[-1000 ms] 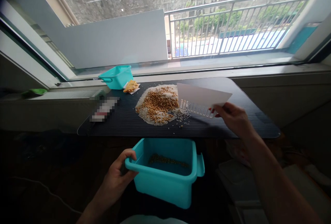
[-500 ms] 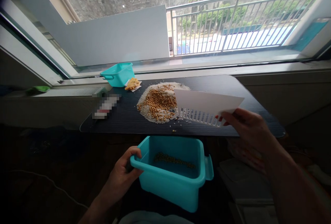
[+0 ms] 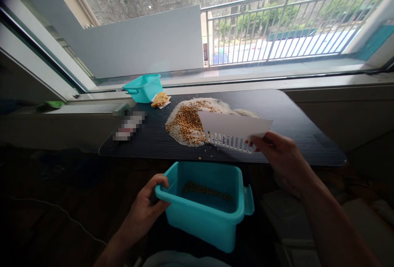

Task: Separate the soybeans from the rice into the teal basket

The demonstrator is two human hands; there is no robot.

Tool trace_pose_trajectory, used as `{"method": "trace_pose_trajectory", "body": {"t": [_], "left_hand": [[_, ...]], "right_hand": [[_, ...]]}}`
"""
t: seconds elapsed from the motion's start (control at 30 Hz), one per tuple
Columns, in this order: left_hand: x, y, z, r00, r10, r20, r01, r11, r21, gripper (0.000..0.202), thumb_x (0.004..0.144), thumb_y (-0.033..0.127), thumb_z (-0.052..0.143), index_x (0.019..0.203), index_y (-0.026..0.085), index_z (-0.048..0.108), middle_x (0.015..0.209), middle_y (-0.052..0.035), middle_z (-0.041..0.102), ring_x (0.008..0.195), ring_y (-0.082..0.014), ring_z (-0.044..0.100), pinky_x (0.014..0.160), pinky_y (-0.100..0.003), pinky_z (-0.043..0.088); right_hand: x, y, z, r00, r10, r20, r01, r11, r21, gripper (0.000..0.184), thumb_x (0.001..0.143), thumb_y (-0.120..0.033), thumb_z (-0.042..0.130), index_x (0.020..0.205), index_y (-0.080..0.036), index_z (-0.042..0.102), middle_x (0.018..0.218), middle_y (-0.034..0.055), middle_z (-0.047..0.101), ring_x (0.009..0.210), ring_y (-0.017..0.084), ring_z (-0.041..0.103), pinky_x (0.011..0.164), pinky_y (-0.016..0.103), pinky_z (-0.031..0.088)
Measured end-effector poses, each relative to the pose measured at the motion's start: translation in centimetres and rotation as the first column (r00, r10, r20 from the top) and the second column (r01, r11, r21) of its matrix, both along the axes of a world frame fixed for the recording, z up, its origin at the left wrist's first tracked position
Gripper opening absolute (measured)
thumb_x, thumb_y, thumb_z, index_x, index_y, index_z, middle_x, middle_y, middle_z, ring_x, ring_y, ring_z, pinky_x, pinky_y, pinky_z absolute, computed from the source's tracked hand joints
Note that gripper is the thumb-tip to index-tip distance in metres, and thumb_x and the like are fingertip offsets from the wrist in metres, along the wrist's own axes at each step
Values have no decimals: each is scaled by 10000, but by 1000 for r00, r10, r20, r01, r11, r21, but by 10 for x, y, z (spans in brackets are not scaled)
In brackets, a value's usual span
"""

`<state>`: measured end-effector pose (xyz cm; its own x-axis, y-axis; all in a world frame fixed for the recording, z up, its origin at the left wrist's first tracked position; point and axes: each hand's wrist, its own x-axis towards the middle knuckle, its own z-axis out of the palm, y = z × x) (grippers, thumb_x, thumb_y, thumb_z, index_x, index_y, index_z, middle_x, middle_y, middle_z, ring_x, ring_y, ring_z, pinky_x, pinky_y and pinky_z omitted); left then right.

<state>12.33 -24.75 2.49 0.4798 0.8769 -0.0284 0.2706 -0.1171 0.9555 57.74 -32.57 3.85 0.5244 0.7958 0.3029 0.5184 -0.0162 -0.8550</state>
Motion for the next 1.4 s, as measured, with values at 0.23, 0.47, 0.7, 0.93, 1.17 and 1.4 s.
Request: {"method": "trace_pose_trajectory", "body": {"t": [0.23, 0.47, 0.7, 0.93, 1.17, 1.4], "left_hand": [[-9, 9, -1, 998, -70, 2, 70, 997, -25, 276, 1053, 491, 970, 1051, 272, 802, 1105, -24, 781, 993, -269, 701, 956, -346, 648], [-9, 8, 0, 998, -56, 6, 56, 998, -13, 256, 1050, 468, 974, 1047, 267, 816, 1090, -21, 780, 987, -265, 701, 950, -340, 646], [-11, 8, 2, 999, -43, 3, 43, 999, -20, 313, 1018, 523, 981, 1039, 270, 798, 1088, -25, 771, 1000, -275, 702, 940, -345, 636], [-20, 10, 2, 999, -27, 20, 27, 999, -37, 314, 1040, 518, 988, 1046, 268, 798, 1074, -16, 758, 983, -266, 682, 941, -343, 621], [-14, 5, -3, 997, 51, 57, -50, 999, -18, 334, 1004, 523, 985, 1020, 276, 760, 1060, -11, 748, 979, -270, 684, 930, -348, 618], [-12, 7, 11, 999, 22, 25, -21, 998, -64, 363, 959, 541, 970, 988, 277, 723, 1039, -11, 725, 967, -270, 678, 913, -350, 614]], "right_hand": [[-8, -1, 4, 999, 49, 4, -49, 999, -4, 694, 892, -1055, 925, 939, -363, 958, 918, 78, 925, 850, 348, 864, 786, 531, 784], [-31, -2, 12, 989, 124, -80, -130, 989, -64, 731, 848, -1107, 918, 931, -384, 979, 907, 82, 922, 831, 365, 875, 744, 533, 791], [-35, 14, 12, 993, 104, -50, -103, 995, 10, 664, 903, -1059, 922, 899, -396, 957, 873, 86, 897, 822, 368, 874, 784, 565, 817], [-43, 39, 13, 989, 147, -17, -147, 989, 15, 788, 883, -1141, 847, 843, -359, 934, 855, 78, 895, 790, 335, 871, 768, 522, 799], [-33, 29, 12, 984, 173, -36, -173, 985, 14, 612, 959, -989, 927, 955, -380, 992, 911, 82, 918, 828, 360, 908, 804, 571, 827], [-37, 26, 12, 995, 96, -33, -95, 995, 31, 801, 830, -1149, 886, 859, -351, 944, 831, 85, 893, 742, 331, 866, 692, 510, 780]]}}
